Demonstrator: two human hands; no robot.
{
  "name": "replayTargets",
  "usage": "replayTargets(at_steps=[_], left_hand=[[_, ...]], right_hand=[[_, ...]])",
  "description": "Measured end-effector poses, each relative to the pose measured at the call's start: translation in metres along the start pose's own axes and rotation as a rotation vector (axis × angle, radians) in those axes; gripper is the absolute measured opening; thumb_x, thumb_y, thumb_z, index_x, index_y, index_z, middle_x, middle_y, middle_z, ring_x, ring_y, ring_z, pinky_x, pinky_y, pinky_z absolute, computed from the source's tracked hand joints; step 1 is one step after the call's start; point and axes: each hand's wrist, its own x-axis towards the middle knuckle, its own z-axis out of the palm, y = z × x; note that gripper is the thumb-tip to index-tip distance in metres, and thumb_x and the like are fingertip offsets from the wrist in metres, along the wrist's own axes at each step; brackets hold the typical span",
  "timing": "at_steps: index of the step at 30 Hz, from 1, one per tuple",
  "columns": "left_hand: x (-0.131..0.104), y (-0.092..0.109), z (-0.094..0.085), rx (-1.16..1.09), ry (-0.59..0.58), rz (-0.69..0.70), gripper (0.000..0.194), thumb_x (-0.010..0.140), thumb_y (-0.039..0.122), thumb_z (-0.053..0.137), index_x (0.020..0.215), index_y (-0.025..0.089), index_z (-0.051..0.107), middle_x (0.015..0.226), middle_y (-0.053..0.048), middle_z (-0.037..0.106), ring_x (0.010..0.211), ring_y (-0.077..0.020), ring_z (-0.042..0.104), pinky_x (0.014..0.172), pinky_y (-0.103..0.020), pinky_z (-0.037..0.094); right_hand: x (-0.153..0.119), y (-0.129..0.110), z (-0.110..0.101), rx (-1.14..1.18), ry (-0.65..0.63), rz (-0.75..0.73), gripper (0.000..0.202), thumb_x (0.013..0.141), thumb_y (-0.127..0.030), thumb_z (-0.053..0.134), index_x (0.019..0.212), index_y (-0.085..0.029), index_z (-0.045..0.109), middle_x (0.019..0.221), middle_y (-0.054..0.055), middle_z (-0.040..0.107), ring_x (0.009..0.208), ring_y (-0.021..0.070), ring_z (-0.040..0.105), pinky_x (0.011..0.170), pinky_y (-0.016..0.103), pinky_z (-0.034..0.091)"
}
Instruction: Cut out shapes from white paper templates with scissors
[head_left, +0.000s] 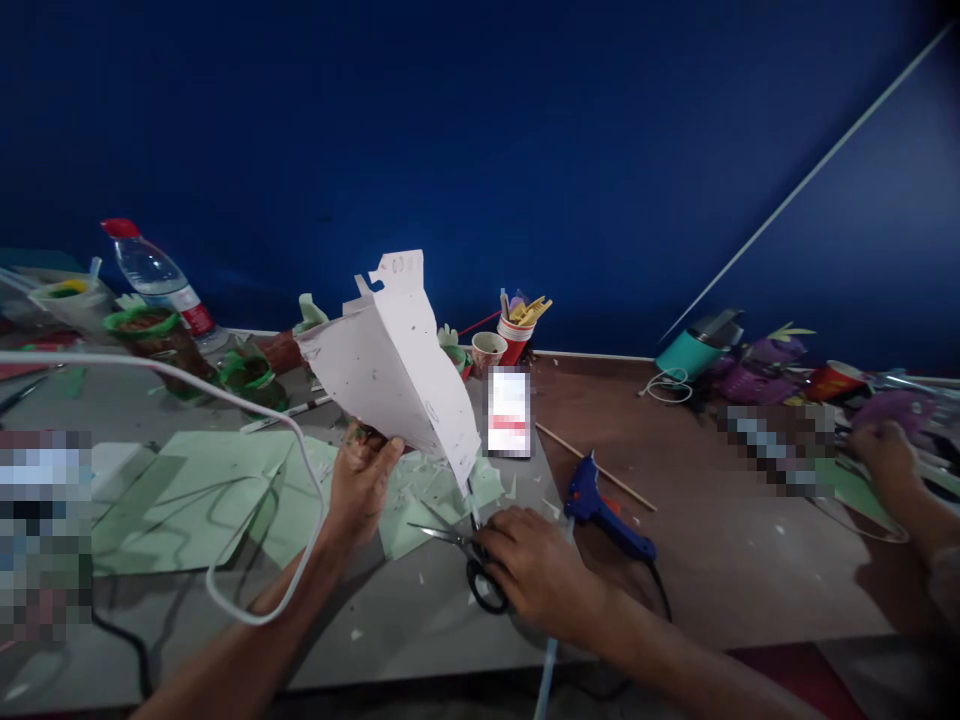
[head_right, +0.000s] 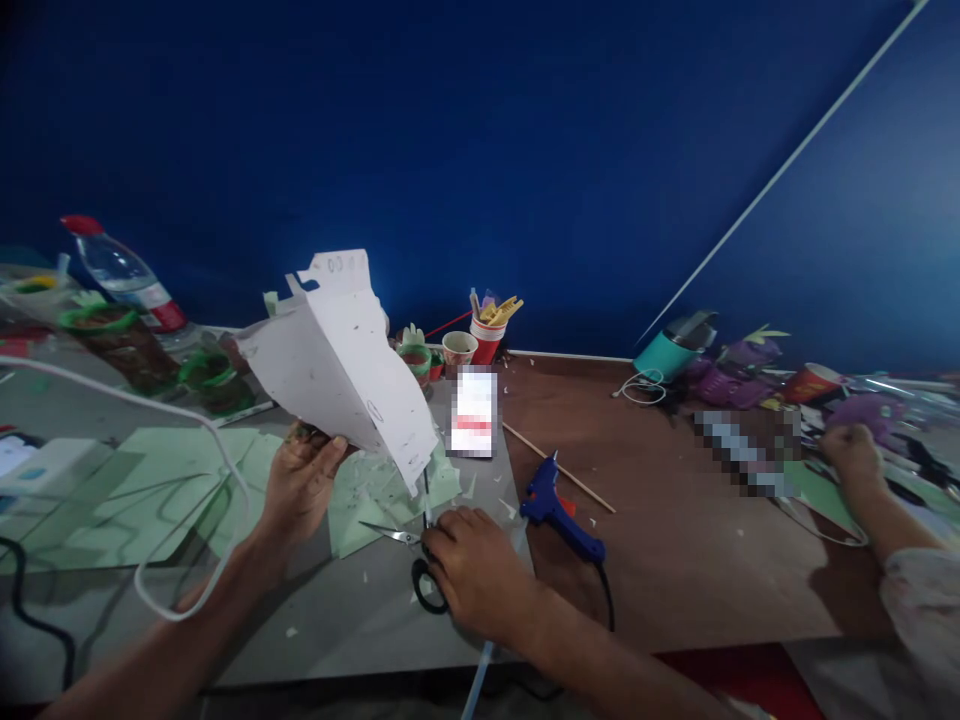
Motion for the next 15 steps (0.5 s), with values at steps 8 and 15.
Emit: replayTargets(at_steps=[8, 15], left_hand=[[0.000, -0.001, -0.002, 0.016, -0.027, -0.002, 0.046, 0.074, 0.025, 0.067, 0.117, 0.021, 0.050, 0.106, -0.006, 0.066, 0.098, -0.0204, 0.060, 0.086, -0.034, 0.047], [-0.001, -0.002, 0.000, 0.037, -0.008, -0.019, 0.042, 0.072, 0.027, 0.068, 0.112, 0.020, 0.055, 0.109, -0.007, 0.065, 0.102, -0.0219, 0.059, 0.089, -0.035, 0.046]], right_hand=[[0.007, 0.008, -0.010, -0.243, 0.026, 0.213, 0.022, 0.084, -0.013, 0.048, 0.101, -0.015, 0.061, 0.092, 0.011, 0.059, 0.084, 0.0241, 0.052, 0.077, 0.037, 0.035], [0.000, -0.009, -0.006, -0.098, -0.062, 0.110, 0.025, 0.083, -0.026, 0.055, 0.107, -0.018, 0.060, 0.101, 0.010, 0.060, 0.094, 0.0256, 0.052, 0.083, 0.037, 0.037]])
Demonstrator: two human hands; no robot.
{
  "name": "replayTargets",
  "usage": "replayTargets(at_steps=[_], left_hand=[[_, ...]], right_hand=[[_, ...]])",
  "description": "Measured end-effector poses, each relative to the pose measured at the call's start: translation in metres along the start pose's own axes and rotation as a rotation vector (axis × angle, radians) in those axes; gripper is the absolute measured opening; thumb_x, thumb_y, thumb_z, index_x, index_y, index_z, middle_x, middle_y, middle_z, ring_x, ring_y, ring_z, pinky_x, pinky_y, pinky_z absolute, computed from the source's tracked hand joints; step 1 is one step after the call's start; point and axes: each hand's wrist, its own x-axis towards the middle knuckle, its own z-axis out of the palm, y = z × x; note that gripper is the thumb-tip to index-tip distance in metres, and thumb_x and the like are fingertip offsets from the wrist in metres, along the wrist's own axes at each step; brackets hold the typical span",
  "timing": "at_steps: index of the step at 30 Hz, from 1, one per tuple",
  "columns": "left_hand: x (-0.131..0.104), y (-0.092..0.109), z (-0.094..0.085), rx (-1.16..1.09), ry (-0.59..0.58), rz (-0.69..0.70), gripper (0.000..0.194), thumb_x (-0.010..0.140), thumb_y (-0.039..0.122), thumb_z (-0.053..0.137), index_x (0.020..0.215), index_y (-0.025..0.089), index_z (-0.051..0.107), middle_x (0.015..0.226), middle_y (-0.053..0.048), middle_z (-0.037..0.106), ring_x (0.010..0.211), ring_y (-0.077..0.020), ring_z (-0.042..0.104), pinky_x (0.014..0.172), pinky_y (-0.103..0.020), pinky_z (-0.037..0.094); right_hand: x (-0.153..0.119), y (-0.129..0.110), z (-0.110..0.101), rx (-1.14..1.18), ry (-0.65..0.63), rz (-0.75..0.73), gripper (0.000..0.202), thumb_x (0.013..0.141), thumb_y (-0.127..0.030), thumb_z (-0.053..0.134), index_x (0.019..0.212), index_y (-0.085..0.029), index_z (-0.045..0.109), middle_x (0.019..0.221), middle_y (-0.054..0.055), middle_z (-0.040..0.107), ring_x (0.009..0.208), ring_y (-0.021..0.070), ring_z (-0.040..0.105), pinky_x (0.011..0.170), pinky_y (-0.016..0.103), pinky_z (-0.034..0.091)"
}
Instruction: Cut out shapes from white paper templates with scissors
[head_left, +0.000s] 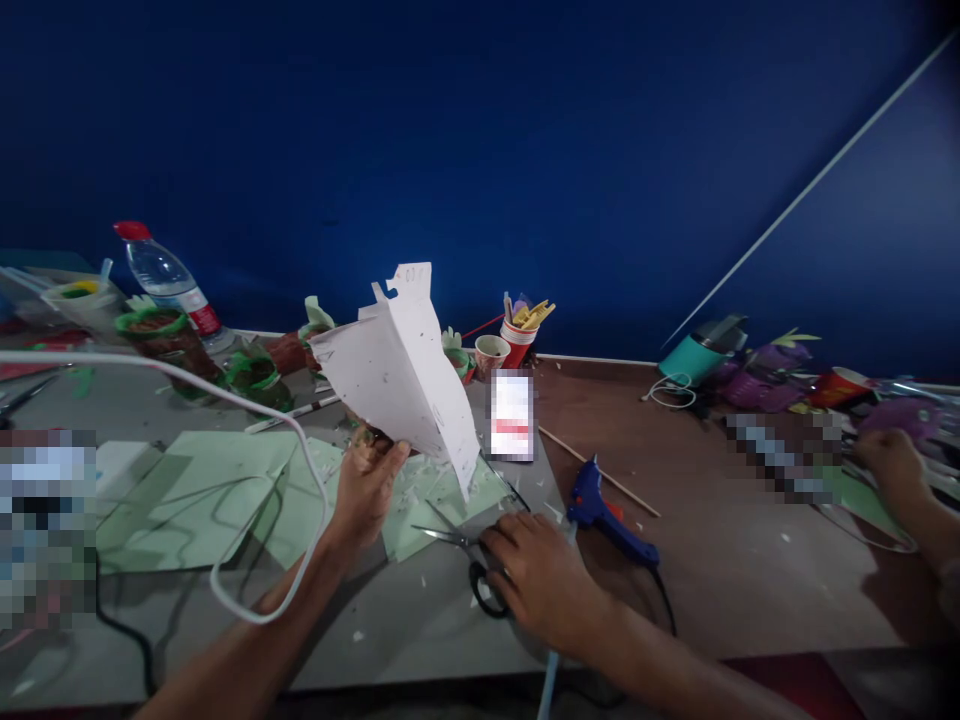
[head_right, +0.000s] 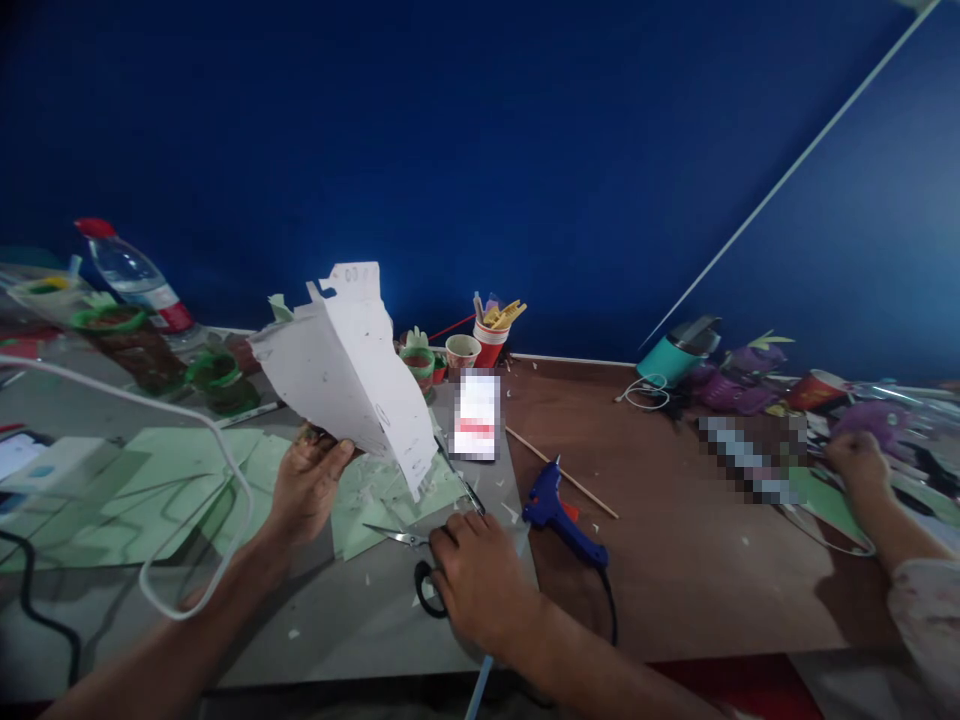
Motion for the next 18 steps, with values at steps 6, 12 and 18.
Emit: replayTargets(at_steps=[6, 12, 18], left_hand=[[-0.0007, -0.0002, 0.0012, -0.006, -0.019, -0.036, 0.041, 0.070, 0.028, 0.069, 0.108, 0.018, 0.057, 0.106, -0.008, 0.067, 0.103, -0.0243, 0.059, 0.088, -0.037, 0.047], [-0.0005, -0.0030, 0.0008, -0.033, -0.048, -0.056, 0.043, 0.068, 0.028, 0.071, 0.108, 0.018, 0.057, 0.110, -0.009, 0.065, 0.104, -0.0243, 0.059, 0.090, -0.038, 0.046], [0.0000, -0.0037, 0.0035, -0.040, -0.040, -0.081, 0.038, 0.066, 0.029, 0.072, 0.100, 0.019, 0.059, 0.107, -0.008, 0.067, 0.104, -0.0248, 0.059, 0.086, -0.036, 0.049]], right_hand=[[0.0035, -0.0065, -0.0032, -0.062, -0.056, -0.018, 0.036, 0.079, -0.029, 0.061, 0.114, -0.019, 0.057, 0.102, 0.012, 0.061, 0.094, 0.0285, 0.055, 0.082, 0.039, 0.039], [0.0062, -0.0079, -0.0023, -0.117, -0.084, -0.058, 0.045, 0.075, -0.019, 0.062, 0.118, -0.018, 0.053, 0.097, 0.012, 0.063, 0.085, 0.0265, 0.060, 0.078, 0.037, 0.040], [0.0072, -0.0122, -0.0092, -0.176, -0.143, -0.028, 0.025, 0.075, -0.020, 0.060, 0.099, -0.015, 0.061, 0.081, 0.011, 0.068, 0.074, 0.0261, 0.063, 0.074, 0.038, 0.041]])
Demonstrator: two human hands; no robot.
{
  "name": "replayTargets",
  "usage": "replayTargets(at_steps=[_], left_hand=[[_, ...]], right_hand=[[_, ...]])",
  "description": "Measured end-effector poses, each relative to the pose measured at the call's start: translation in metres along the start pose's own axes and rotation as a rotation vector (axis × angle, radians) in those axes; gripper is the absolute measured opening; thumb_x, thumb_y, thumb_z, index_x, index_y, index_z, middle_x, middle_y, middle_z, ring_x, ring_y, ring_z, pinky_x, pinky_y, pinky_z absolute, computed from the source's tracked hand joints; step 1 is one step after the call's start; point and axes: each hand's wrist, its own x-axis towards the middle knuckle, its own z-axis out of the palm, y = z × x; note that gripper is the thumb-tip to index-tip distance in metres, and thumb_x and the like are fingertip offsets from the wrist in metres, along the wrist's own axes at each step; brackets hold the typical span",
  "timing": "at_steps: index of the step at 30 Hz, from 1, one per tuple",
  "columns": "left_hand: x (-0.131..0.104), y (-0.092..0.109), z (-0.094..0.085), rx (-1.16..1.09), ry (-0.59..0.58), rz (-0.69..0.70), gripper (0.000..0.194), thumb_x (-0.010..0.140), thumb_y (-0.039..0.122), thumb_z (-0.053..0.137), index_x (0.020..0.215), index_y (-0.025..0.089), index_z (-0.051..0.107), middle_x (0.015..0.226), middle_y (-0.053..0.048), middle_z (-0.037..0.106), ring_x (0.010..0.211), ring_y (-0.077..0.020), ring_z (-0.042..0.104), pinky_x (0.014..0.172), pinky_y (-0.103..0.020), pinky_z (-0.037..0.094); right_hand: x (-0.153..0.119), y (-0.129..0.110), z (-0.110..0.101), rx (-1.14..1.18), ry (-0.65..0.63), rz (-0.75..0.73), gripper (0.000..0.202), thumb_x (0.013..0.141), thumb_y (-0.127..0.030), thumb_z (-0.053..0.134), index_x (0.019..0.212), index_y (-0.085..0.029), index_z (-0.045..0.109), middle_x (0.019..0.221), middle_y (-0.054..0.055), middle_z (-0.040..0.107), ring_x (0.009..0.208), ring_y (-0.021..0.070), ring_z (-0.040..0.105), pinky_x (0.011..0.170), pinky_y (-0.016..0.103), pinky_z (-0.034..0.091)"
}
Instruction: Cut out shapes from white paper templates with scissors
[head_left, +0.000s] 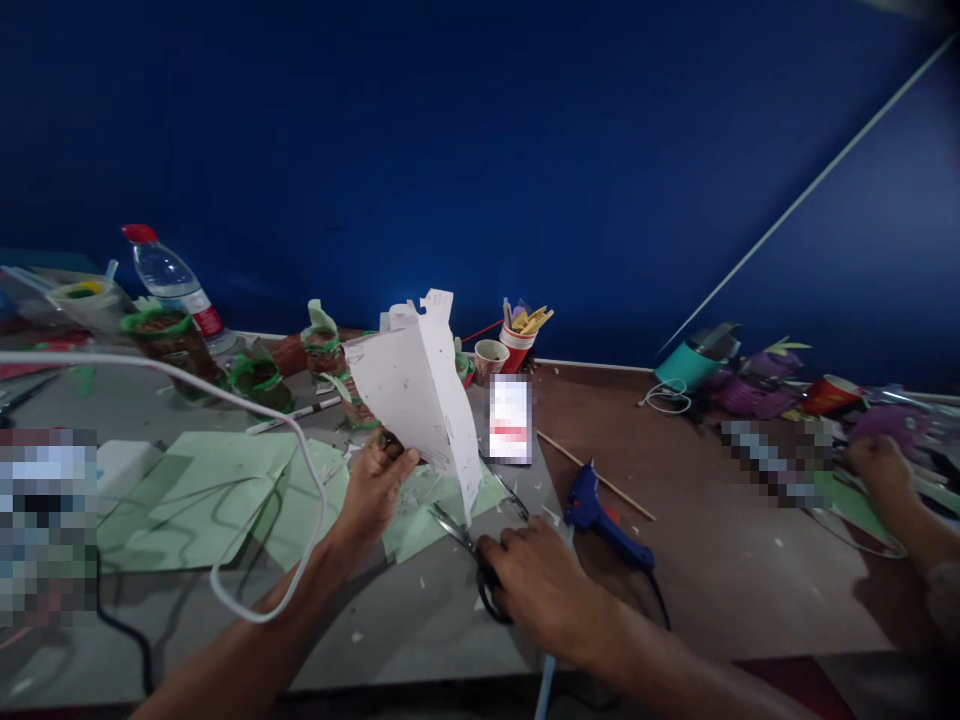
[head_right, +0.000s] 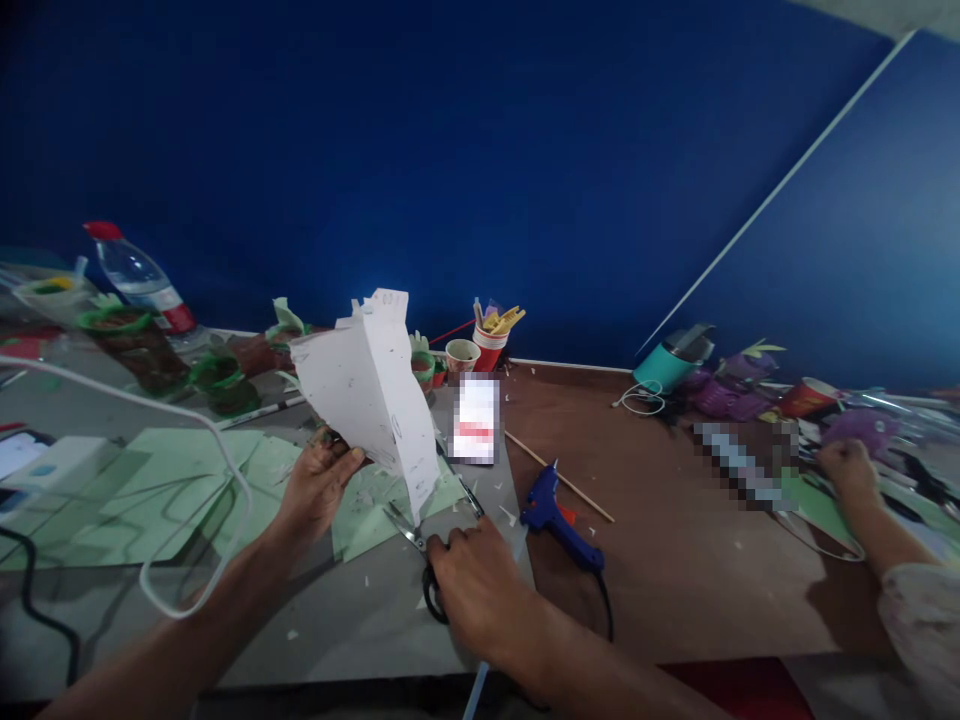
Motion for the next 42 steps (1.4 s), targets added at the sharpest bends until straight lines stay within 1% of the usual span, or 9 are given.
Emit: replayTargets(at_steps=[5, 12, 17, 21, 24, 26, 31, 35, 42], left_hand=[[0.000, 0.000, 0.000, -0.009, 0.007, 0.003, 0.041, 0.066, 0.029, 0.072, 0.103, 0.019, 0.058, 0.107, -0.009, 0.066, 0.103, -0.0244, 0.060, 0.088, -0.038, 0.048], [0.000, 0.004, -0.001, -0.030, -0.010, 0.012, 0.041, 0.068, 0.029, 0.071, 0.106, 0.019, 0.057, 0.111, -0.009, 0.064, 0.103, -0.0246, 0.059, 0.088, -0.038, 0.048], [-0.002, 0.008, 0.001, -0.024, -0.007, -0.008, 0.042, 0.068, 0.030, 0.071, 0.105, 0.019, 0.056, 0.107, -0.009, 0.066, 0.100, -0.0245, 0.061, 0.085, -0.037, 0.049], [-0.003, 0.007, 0.004, -0.040, -0.012, -0.024, 0.043, 0.067, 0.029, 0.072, 0.105, 0.019, 0.055, 0.104, -0.008, 0.067, 0.096, -0.0232, 0.062, 0.083, -0.036, 0.049], [-0.002, 0.003, 0.003, -0.048, -0.002, -0.026, 0.043, 0.067, 0.029, 0.072, 0.105, 0.018, 0.056, 0.105, -0.008, 0.067, 0.096, -0.0232, 0.062, 0.082, -0.035, 0.050], [-0.001, 0.000, 0.001, -0.045, 0.015, -0.034, 0.043, 0.066, 0.028, 0.073, 0.104, 0.017, 0.057, 0.104, -0.009, 0.067, 0.095, -0.0234, 0.062, 0.081, -0.035, 0.050], [0.003, 0.001, -0.004, -0.092, 0.045, -0.061, 0.042, 0.065, 0.026, 0.074, 0.102, 0.015, 0.058, 0.099, -0.008, 0.069, 0.090, -0.0215, 0.064, 0.077, -0.032, 0.051], [0.005, 0.005, -0.007, -0.163, 0.089, -0.037, 0.038, 0.064, 0.024, 0.074, 0.099, 0.018, 0.058, 0.099, -0.005, 0.070, 0.090, -0.0202, 0.064, 0.078, -0.031, 0.051], [0.007, 0.010, -0.007, -0.165, 0.089, 0.015, 0.039, 0.068, 0.024, 0.072, 0.105, 0.020, 0.059, 0.102, -0.005, 0.069, 0.092, -0.0204, 0.064, 0.080, -0.032, 0.051]], right_hand=[[-0.009, 0.003, -0.003, 0.087, -0.026, 0.021, 0.019, 0.074, -0.016, 0.056, 0.091, -0.014, 0.063, 0.084, 0.011, 0.069, 0.079, 0.0266, 0.064, 0.075, 0.037, 0.043], [-0.053, 0.025, 0.005, 0.424, -0.026, 0.068, 0.038, 0.076, -0.011, 0.053, 0.112, -0.022, 0.059, 0.103, 0.010, 0.067, 0.096, 0.0270, 0.060, 0.086, 0.040, 0.043], [-0.072, 0.025, -0.012, 0.843, -0.092, 0.029, 0.045, 0.071, -0.009, 0.055, 0.110, -0.030, 0.062, 0.109, 0.003, 0.066, 0.099, 0.0225, 0.060, 0.083, 0.032, 0.048], [-0.062, 0.023, -0.022, 1.104, -0.020, 0.027, 0.060, 0.066, -0.007, 0.059, 0.123, -0.028, 0.055, 0.105, 0.003, 0.065, 0.096, 0.0202, 0.059, 0.085, 0.032, 0.046], [-0.045, 0.021, -0.020, 1.331, -0.082, 0.047, 0.032, 0.069, -0.009, 0.055, 0.096, -0.019, 0.069, 0.088, 0.004, 0.068, 0.080, 0.0164, 0.060, 0.070, 0.026, 0.047], [-0.034, 0.020, -0.018, 1.454, -0.136, 0.029, 0.029, 0.070, -0.008, 0.053, 0.093, -0.018, 0.068, 0.087, 0.004, 0.068, 0.073, 0.0141, 0.059, 0.061, 0.021, 0.044], [-0.018, 0.025, -0.014, 1.447, -0.089, -0.028, 0.034, 0.066, -0.012, 0.065, 0.100, -0.017, 0.067, 0.089, 0.005, 0.067, 0.080, 0.0154, 0.057, 0.069, 0.023, 0.043], [-0.010, 0.032, -0.007, 1.505, -0.111, 0.016, 0.042, 0.072, -0.033, 0.067, 0.112, -0.020, 0.064, 0.081, 0.002, 0.060, 0.069, 0.0129, 0.052, 0.061, 0.021, 0.042], [0.003, 0.035, 0.001, 1.616, -0.052, 0.034, 0.053, 0.068, -0.059, 0.064, 0.099, -0.017, 0.069, 0.070, 0.001, 0.053, 0.060, 0.0091, 0.040, 0.052, 0.018, 0.029]])
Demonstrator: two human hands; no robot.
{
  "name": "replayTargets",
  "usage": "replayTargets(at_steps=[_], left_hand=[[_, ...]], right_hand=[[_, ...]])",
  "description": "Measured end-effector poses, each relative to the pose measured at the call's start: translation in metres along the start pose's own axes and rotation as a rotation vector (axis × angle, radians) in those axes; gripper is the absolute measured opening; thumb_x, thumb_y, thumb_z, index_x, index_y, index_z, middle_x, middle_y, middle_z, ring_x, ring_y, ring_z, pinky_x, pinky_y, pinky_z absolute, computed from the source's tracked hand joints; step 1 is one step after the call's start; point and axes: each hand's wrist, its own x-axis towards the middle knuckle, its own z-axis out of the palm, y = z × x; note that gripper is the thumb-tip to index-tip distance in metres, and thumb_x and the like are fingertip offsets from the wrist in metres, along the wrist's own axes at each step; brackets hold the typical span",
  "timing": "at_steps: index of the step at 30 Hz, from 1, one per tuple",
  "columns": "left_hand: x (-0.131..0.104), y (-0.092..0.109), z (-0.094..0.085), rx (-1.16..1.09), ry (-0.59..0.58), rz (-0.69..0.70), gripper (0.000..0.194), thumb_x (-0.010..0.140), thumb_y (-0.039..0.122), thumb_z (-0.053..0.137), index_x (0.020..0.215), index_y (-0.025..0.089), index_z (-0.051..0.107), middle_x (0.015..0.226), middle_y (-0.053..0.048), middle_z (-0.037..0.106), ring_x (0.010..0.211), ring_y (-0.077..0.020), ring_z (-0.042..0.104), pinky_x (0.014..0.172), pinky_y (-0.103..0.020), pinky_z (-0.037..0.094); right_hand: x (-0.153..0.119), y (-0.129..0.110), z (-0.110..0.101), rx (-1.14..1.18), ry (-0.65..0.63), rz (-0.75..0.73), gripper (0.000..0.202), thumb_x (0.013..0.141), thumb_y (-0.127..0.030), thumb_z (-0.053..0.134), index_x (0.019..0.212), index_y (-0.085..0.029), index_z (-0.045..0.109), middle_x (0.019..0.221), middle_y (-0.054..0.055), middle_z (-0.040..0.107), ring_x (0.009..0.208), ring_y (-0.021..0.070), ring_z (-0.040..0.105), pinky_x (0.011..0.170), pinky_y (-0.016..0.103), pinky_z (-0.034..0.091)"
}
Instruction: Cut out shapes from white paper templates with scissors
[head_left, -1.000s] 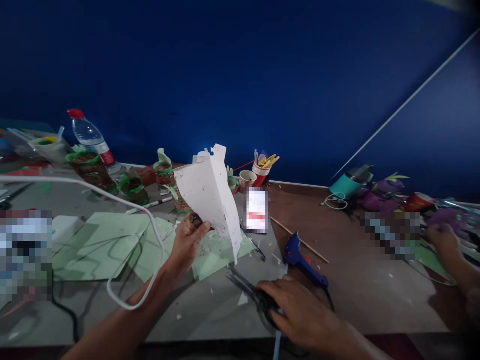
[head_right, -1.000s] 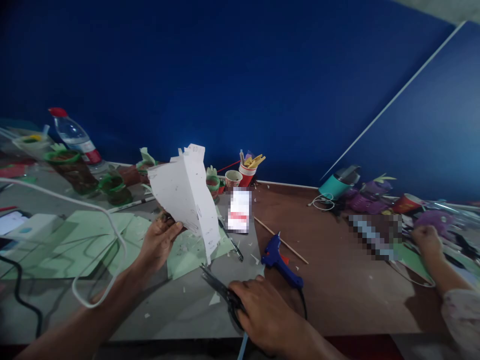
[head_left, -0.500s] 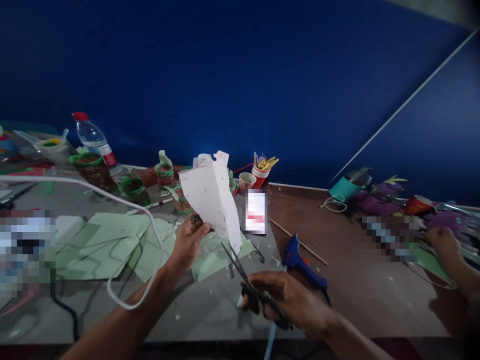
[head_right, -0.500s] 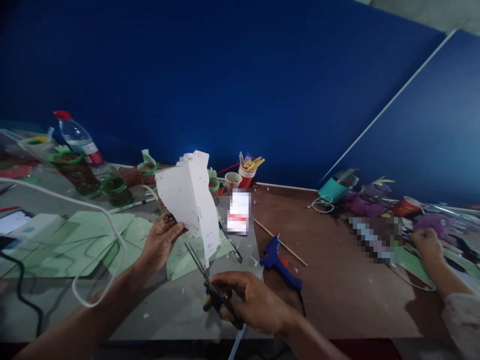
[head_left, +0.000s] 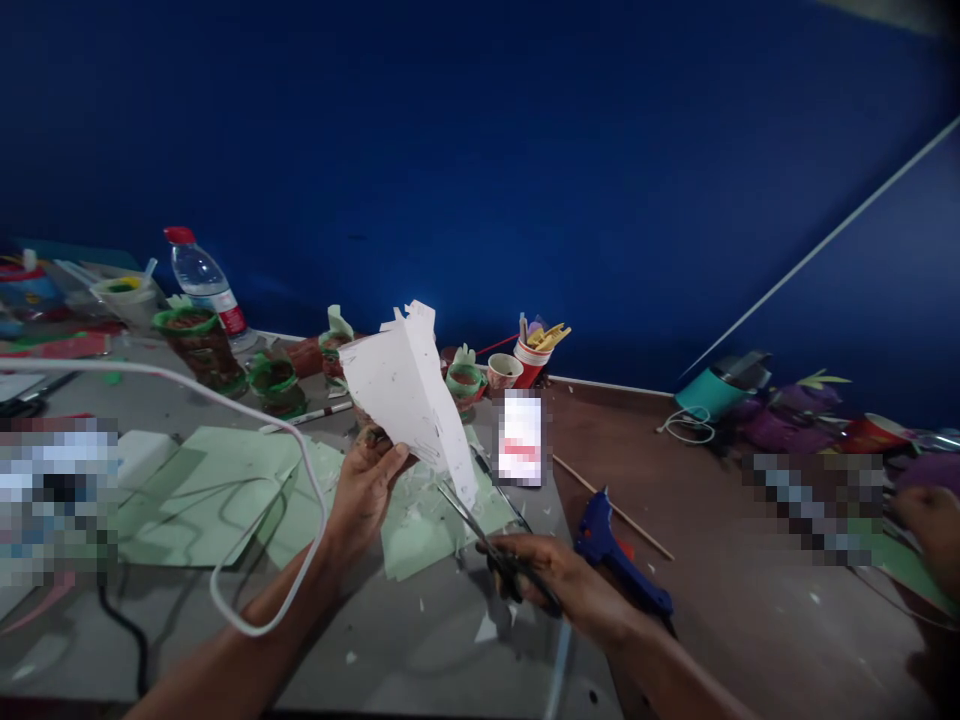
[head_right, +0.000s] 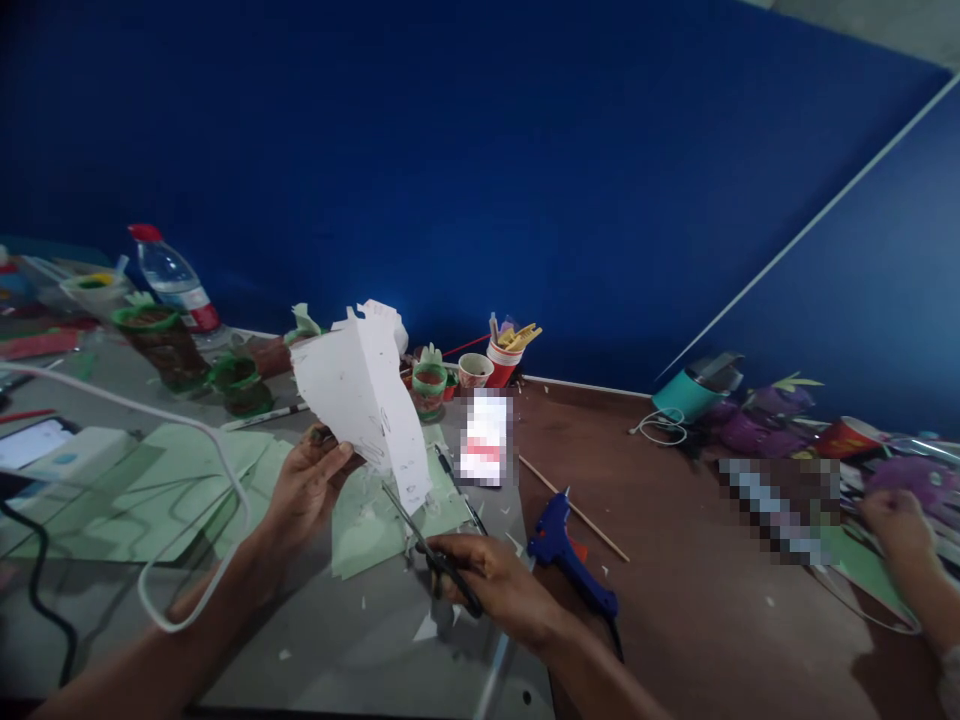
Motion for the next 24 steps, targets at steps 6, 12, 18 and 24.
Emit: replayTargets(at_steps=[6, 12, 18, 24], left_hand=[[-0.001, -0.006, -0.001, 0.076, 0.034, -0.023, 0.040, 0.066, 0.023, 0.073, 0.103, 0.017, 0.059, 0.100, -0.006, 0.068, 0.091, -0.0211, 0.063, 0.080, -0.032, 0.050], [-0.003, -0.010, 0.002, 0.106, -0.010, -0.050, 0.042, 0.066, 0.025, 0.072, 0.104, 0.016, 0.057, 0.100, -0.009, 0.068, 0.091, -0.0231, 0.063, 0.077, -0.034, 0.051], [-0.004, -0.009, 0.004, 0.131, -0.046, -0.114, 0.031, 0.067, 0.026, 0.071, 0.092, 0.015, 0.057, 0.077, -0.004, 0.069, 0.065, -0.0165, 0.063, 0.064, -0.030, 0.051], [-0.005, -0.010, 0.003, 0.200, -0.111, -0.127, 0.029, 0.068, 0.028, 0.069, 0.089, 0.015, 0.054, 0.067, -0.001, 0.065, 0.053, -0.0140, 0.060, 0.056, -0.028, 0.048]], right_hand=[[0.007, 0.006, 0.001, 0.090, 0.062, -0.016, 0.053, 0.064, -0.057, 0.069, 0.101, -0.019, 0.069, 0.074, 0.001, 0.055, 0.062, 0.0100, 0.042, 0.055, 0.019, 0.032], [0.010, -0.002, 0.005, 0.118, 0.106, -0.084, 0.047, 0.068, -0.054, 0.069, 0.101, -0.020, 0.070, 0.074, 0.001, 0.057, 0.065, 0.0111, 0.046, 0.062, 0.021, 0.038], [0.012, 0.001, 0.008, 0.318, 0.157, -0.071, 0.042, 0.065, -0.047, 0.075, 0.097, -0.020, 0.072, 0.076, 0.002, 0.062, 0.069, 0.0125, 0.051, 0.066, 0.022, 0.040], [0.013, 0.002, 0.012, 0.365, 0.186, -0.064, 0.036, 0.065, -0.041, 0.077, 0.094, -0.021, 0.073, 0.077, 0.001, 0.062, 0.069, 0.0098, 0.051, 0.066, 0.019, 0.039]])
